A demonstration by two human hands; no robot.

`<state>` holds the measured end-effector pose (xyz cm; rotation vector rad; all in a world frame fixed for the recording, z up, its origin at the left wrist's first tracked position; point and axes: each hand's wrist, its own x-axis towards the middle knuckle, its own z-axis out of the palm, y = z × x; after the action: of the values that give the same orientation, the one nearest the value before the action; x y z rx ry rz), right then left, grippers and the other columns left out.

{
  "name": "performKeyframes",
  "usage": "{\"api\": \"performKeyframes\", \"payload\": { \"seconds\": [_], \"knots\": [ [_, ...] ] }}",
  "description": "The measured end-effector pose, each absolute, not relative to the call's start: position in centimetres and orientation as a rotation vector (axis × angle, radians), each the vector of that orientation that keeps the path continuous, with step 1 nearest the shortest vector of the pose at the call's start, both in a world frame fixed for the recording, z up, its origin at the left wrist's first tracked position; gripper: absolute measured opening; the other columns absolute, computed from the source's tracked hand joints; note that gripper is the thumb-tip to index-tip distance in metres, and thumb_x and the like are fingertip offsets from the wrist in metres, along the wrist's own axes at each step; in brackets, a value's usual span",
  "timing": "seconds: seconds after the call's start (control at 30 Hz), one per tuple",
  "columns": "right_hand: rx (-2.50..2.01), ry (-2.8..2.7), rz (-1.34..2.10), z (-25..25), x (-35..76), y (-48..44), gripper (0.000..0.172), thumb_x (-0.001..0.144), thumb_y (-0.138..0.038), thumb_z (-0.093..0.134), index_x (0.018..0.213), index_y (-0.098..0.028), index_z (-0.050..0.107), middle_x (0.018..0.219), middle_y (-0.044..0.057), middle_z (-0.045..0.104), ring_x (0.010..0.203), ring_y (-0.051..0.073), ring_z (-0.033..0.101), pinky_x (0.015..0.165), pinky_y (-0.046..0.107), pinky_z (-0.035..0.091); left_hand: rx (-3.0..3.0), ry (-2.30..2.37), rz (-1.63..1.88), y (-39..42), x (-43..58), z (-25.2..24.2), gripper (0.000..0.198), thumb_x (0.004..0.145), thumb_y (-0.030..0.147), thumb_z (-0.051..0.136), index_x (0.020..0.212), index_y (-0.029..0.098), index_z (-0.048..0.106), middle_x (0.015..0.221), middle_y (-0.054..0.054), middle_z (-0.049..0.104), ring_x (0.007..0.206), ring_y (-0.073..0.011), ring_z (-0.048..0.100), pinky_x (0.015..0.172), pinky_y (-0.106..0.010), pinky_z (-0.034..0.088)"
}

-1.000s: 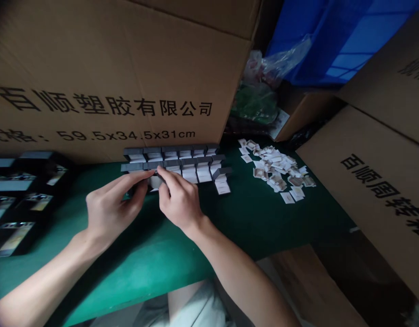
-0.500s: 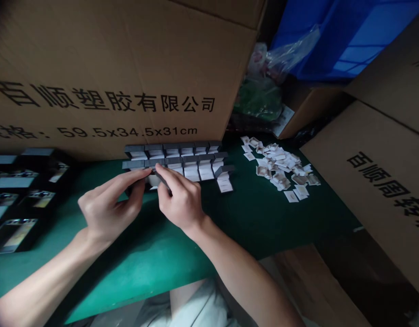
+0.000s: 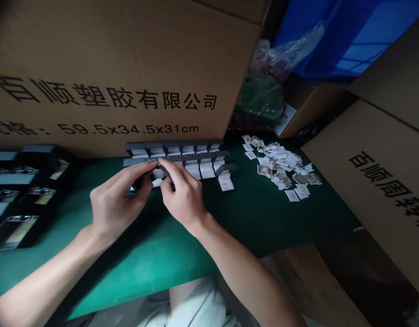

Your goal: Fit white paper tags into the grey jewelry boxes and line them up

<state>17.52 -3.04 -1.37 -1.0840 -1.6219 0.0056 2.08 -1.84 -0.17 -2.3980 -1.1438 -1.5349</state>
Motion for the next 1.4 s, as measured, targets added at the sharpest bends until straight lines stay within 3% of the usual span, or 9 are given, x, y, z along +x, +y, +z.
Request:
{"api": "performKeyframes", "payload": {
  "seconds": [0.4,0.57,0.67,0.8,1.0,1.17,1.33,1.4],
  "knots": [
    [-1.027,-1.588,-0.161,-1.4,17.5,-2.8,0.045,0.097,-0.007,0.051,0.138,-0.023,0.06,0.129,0.006,0.075,0.12,0.017,0.073,0.106,0.027,0.06,-2.414,-1.242,-1.558,-2.1,2.2,0.2,0.035,0.093,0.009,0.06,0.123,0.024,0.073,0.121,-0.003,0.08,0.104,-0.0203,0.077,0.09,-0.025,0.059],
    [-0.995,-1.541,-0.222,-1.4,17.8,-2.8,0.047,0.102,-0.012,0.05,0.147,-0.027,0.051,0.131,0.005,0.073,0.123,0.018,0.071,0.106,0.031,0.061,-2.523,-1.432,-1.717,-2.9,2.6,0.9,0.037,0.094,0.023,0.065,0.131,0.025,0.068,0.132,-0.006,0.074,0.115,-0.025,0.073,0.101,-0.032,0.056],
    [-0.991,-1.545,-0.211,-1.3,18.2,-2.6,0.047,0.104,-0.011,0.044,0.148,-0.029,0.05,0.131,0.007,0.072,0.125,0.019,0.069,0.109,0.035,0.059,-2.724,-1.634,-1.908,-2.9,2.5,0.9,0.046,0.096,0.041,0.065,0.138,0.025,0.062,0.129,-0.008,0.074,0.107,-0.0254,0.074,0.09,-0.033,0.059],
    [-1.006,-1.601,-0.156,-0.9,18.8,-2.3,0.049,0.106,-0.016,0.042,0.153,-0.03,0.044,0.137,0.01,0.067,0.133,0.023,0.063,0.115,0.043,0.054,-2.811,-1.933,-2.211,-2.2,2.4,0.8,0.057,0.099,0.057,0.052,0.147,0.027,0.055,0.105,-0.007,0.076,0.087,-0.024,0.073,0.074,-0.032,0.059],
    [-0.934,-1.675,-0.031,0.2,18.7,-2.6,0.033,0.103,-0.021,0.052,0.134,-0.025,0.06,0.129,0.012,0.067,0.123,0.023,0.066,0.098,0.037,0.063,-2.954,-2.056,-2.322,-1.6,2.6,1.2,0.06,0.085,0.049,0.075,0.138,0.024,0.063,0.091,-0.003,0.076,0.082,-0.0229,0.07,0.076,-0.031,0.058],
    [-1.017,-1.73,-0.063,0.9,21.3,-4.1,0.041,0.101,-0.024,0.053,0.142,-0.025,0.058,0.144,0.014,0.06,0.124,0.026,0.067,0.097,0.04,0.064,-2.811,-2.062,-2.454,-1.6,2.4,1.7,0.046,0.081,0.043,0.081,0.12,0.023,0.068,0.098,-0.003,0.077,0.09,-0.0237,0.072,0.076,-0.031,0.06],
    [-1.317,-1.665,-0.217,-1.0,29.9,-7.9,0.029,0.101,-0.018,0.051,0.121,-0.023,0.071,0.111,0.01,0.077,0.098,0.021,0.076,0.086,0.035,0.064,-2.723,-2.104,-2.386,-1.6,2.1,2.2,0.044,0.079,0.05,0.083,0.112,0.023,0.07,0.104,-0.005,0.079,0.091,-0.0273,0.075,0.075,-0.035,0.064],
    [-1.559,-1.608,-0.239,-2.2,33.9,-9.3,0.032,0.102,-0.02,0.044,0.116,-0.022,0.073,0.105,0.01,0.078,0.09,0.022,0.076,0.084,0.037,0.064,-2.752,-2.096,-2.403,-1.5,2.1,2.1,0.045,0.079,0.05,0.082,0.113,0.023,0.069,0.106,-0.006,0.079,0.094,-0.029,0.075,0.078,-0.038,0.065]
  ]
}}
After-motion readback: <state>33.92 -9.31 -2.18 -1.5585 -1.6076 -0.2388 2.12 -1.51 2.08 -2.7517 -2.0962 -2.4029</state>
